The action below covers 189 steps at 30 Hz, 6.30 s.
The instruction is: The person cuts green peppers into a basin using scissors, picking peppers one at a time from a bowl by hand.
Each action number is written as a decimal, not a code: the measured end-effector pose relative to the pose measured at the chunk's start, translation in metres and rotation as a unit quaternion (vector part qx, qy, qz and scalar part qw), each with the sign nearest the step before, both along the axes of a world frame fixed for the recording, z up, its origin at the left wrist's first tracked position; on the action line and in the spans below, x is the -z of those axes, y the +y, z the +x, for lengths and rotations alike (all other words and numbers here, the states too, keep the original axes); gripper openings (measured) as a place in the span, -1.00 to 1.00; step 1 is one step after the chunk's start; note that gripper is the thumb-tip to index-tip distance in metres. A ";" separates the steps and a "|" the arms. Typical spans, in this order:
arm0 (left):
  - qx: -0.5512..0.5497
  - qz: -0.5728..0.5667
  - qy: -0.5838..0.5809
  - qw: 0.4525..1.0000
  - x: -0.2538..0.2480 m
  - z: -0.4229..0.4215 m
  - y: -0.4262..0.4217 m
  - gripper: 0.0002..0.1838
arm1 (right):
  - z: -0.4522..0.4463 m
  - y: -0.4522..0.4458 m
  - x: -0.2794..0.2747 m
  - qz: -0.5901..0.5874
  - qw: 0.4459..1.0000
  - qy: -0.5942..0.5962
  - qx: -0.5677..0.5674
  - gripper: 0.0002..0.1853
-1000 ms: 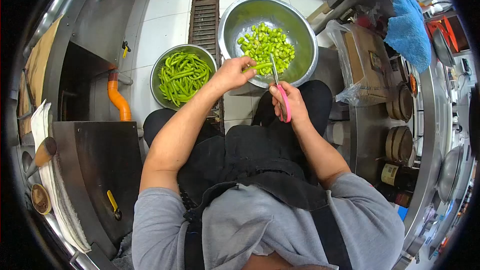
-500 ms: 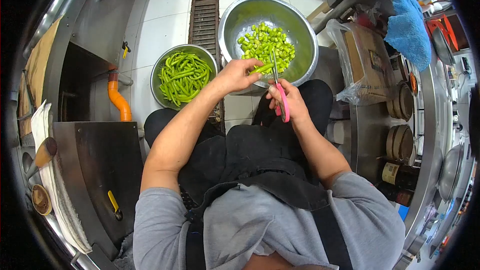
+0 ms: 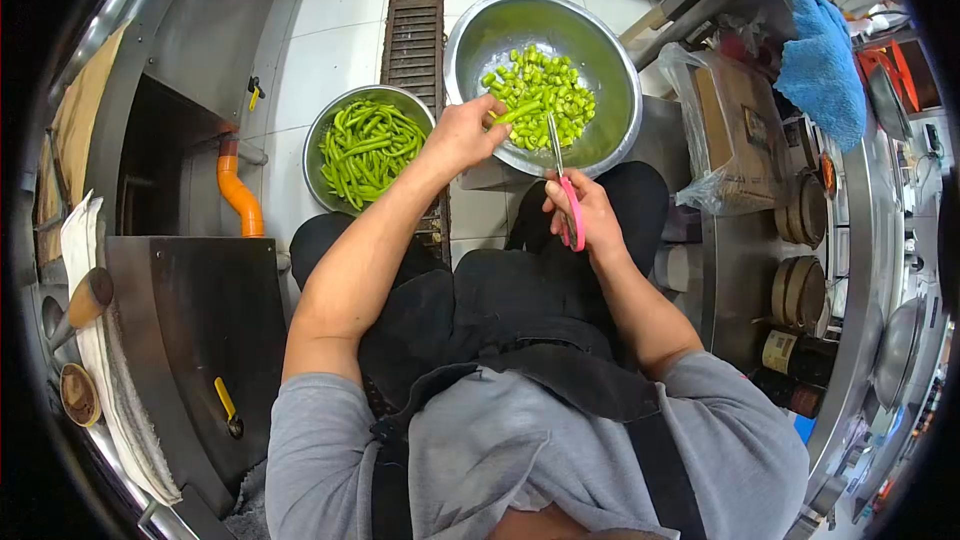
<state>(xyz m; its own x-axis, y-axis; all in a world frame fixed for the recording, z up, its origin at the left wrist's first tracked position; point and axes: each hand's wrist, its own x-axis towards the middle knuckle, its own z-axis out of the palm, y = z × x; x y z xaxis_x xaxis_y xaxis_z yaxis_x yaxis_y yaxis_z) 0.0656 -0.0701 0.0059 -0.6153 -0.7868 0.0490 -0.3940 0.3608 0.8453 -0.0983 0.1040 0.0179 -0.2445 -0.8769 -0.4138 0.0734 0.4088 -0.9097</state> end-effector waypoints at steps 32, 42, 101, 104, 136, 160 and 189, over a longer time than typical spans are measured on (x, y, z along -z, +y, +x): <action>0.081 -0.050 0.062 0.994 -0.008 -0.006 0.020 -0.67 | 0.005 -0.011 -0.004 -0.025 0.998 0.019 -0.048 -0.50; 0.000 -0.036 0.026 0.999 -0.005 -0.003 0.008 -0.70 | 0.006 -0.005 -0.002 0.015 1.000 0.023 -0.013 -0.54; -0.160 -0.175 0.131 0.963 -0.001 0.049 -0.072 -0.62 | -0.021 -0.009 -0.011 -0.030 0.995 0.080 0.051 -0.68; -0.273 -0.125 0.007 0.954 0.007 0.102 -0.102 -0.61 | -0.054 -0.006 -0.012 -0.040 0.988 0.106 0.109 -0.73; -0.435 0.432 -0.345 0.711 0.427 0.229 -0.102 -0.65 | -0.102 -0.006 0.044 -0.150 0.968 0.109 0.169 -0.25; -0.098 0.291 -0.001 0.952 0.143 -0.110 -0.064 -0.73 | -0.087 0.124 0.000 -0.132 0.956 0.161 0.206 -0.64; -0.147 -0.079 -0.362 0.917 0.168 0.065 -0.201 -0.46 | -0.012 0.155 -0.074 -0.072 0.957 0.202 0.196 -0.71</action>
<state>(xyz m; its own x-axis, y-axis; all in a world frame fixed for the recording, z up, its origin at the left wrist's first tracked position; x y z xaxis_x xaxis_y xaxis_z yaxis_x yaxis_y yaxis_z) 0.1305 -0.2709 -0.1624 -0.2945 -0.9419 -0.1613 -0.9313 0.2450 0.2695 -0.1104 0.2589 0.0920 -0.6811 -0.7255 -0.0984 -0.1730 0.2900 -0.9413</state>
